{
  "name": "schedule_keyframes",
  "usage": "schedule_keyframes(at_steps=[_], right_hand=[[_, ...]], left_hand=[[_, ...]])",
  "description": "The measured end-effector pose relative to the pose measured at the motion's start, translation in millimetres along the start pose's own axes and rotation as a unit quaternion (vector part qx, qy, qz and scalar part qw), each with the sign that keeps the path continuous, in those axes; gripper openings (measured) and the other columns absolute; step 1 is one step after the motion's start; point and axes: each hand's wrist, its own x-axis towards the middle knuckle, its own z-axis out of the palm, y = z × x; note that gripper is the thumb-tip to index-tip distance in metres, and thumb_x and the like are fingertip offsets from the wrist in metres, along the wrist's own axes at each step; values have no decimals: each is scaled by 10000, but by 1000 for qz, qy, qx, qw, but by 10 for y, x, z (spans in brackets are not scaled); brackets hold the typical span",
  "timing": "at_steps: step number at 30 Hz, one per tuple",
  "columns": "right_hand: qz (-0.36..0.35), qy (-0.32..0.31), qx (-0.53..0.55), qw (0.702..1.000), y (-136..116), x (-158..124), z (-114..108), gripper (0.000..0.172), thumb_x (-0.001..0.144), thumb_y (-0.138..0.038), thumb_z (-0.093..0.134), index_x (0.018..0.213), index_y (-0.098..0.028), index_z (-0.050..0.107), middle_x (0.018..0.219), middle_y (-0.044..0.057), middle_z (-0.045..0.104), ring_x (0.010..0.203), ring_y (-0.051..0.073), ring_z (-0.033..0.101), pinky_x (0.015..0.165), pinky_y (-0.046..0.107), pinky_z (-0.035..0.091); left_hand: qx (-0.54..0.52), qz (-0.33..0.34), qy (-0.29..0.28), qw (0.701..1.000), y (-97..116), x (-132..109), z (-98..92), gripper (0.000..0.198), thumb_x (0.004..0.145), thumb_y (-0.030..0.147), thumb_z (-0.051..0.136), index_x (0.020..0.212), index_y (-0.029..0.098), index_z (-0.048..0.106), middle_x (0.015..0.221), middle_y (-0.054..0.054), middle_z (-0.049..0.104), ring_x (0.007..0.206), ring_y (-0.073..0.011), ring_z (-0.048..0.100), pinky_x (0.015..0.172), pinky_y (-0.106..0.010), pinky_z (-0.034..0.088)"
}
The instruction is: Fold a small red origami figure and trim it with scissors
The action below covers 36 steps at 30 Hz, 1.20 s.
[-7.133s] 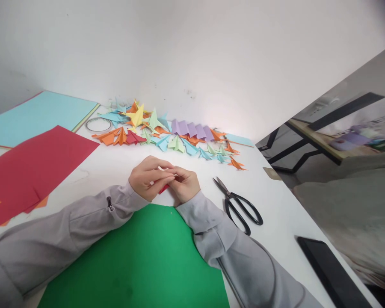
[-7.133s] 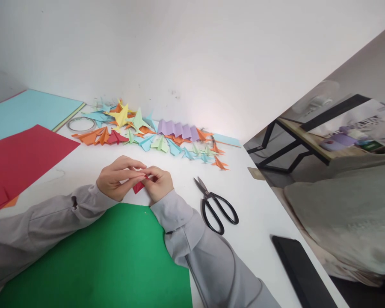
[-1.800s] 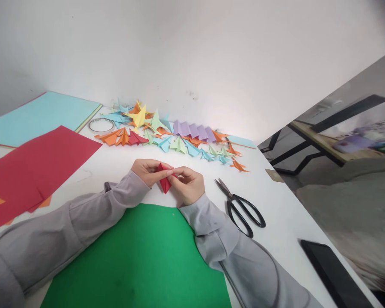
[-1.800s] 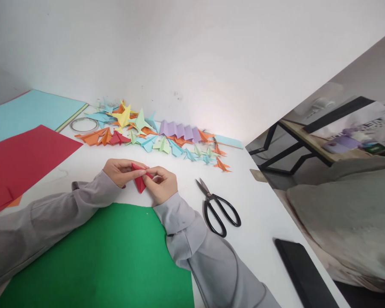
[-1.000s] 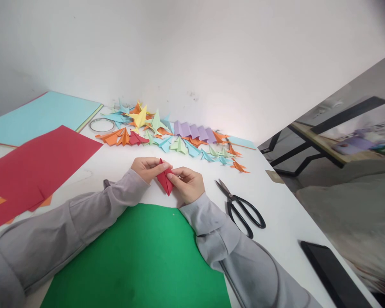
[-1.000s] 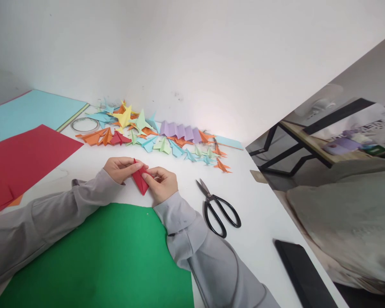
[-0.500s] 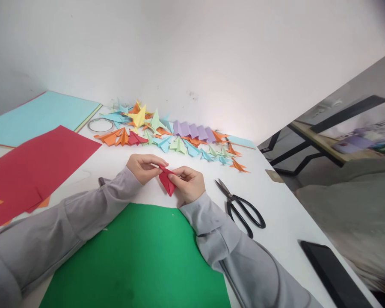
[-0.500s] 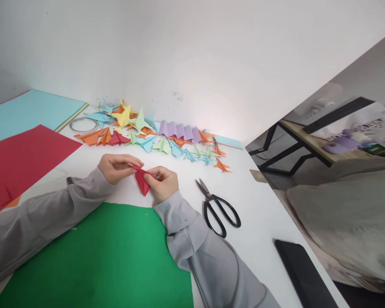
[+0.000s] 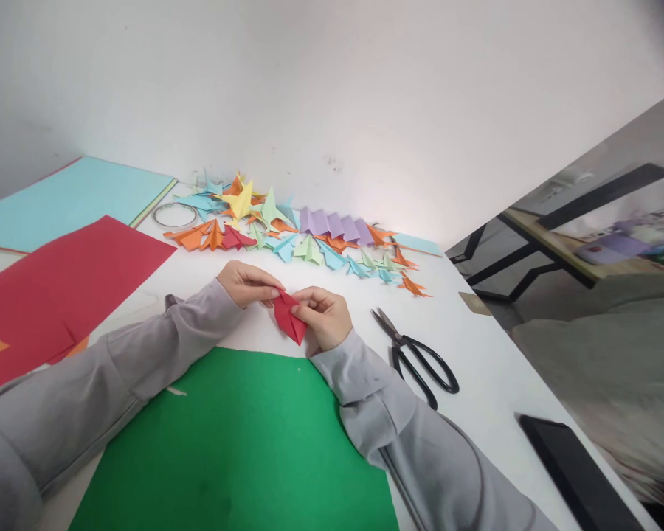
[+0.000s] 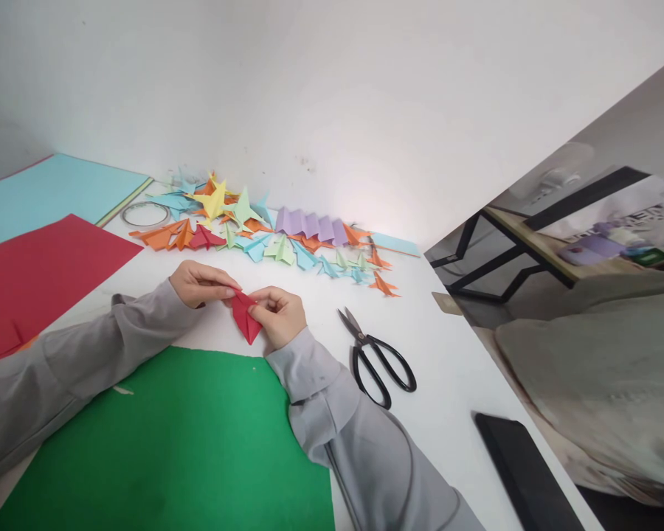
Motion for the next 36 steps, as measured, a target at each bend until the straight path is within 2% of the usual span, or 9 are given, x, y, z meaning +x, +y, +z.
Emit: schedule_keyframes(at_steps=[6, 12, 17, 20, 27, 32, 36], right_hand=[[20, 15, 25, 999, -3, 1, 4, 111, 494, -165, 642, 600, -169, 671, 414, -47, 571, 373, 84, 457, 407, 213, 346], [40, 20, 45, 998, -6, 5, -1, 118, 463, -141, 615, 559, -169, 676, 404, -43, 572, 354, 87, 457, 372, 201, 341], [45, 23, 52, 997, 11, 2, 0, 113, 472, -145, 592, 547, -170, 673, 406, -38, 579, 342, 88, 460, 363, 200, 340], [50, 14, 55, 997, 13, 0, -2, 119, 475, -141, 602, 563, -170, 675, 415, -40, 582, 352, 86, 463, 378, 201, 343], [54, 7, 62, 997, 5, 5, -12, 132, 464, -135, 646, 585, -175, 682, 404, -51, 553, 369, 85, 434, 407, 216, 339], [60, 1, 75, 995, 9, 7, -19, 130, 462, -125, 631, 574, -171, 679, 428, -34, 590, 378, 95, 455, 399, 214, 332], [59, -2, 86, 995, 25, 3, -25, 137, 465, -121, 624, 580, -167, 681, 430, -31, 596, 369, 95, 460, 386, 212, 336]], left_hand=[[-8, 9, 4, 1000, -15, -55, 5, 176, 558, 241, 753, 693, 130, 735, 557, -59, 674, 483, -151, 629, 496, -249, 544], [11, 14, 19, 1000, -49, -59, 22, 133, 545, 193, 745, 648, 115, 716, 509, -45, 649, 424, -133, 600, 436, -225, 520], [21, 9, -19, 1000, -67, -49, -1, 107, 582, 161, 716, 677, 112, 715, 559, -50, 659, 449, -134, 613, 449, -225, 528], [12, 11, -5, 1000, -38, -63, 3, 89, 592, 149, 711, 673, 112, 708, 525, -34, 641, 433, -129, 607, 437, -220, 520], [-29, -58, -8, 998, 31, -57, -12, 180, 546, 219, 772, 674, 112, 705, 494, -34, 642, 421, -160, 616, 411, -244, 515], [-10, -55, -12, 998, 33, -57, -27, 185, 523, 209, 788, 646, 106, 697, 484, -33, 644, 408, -147, 612, 403, -213, 506], [-19, -57, -26, 998, 37, -71, -26, 270, 469, 195, 814, 686, 86, 697, 512, -32, 659, 424, -143, 620, 419, -205, 516]])
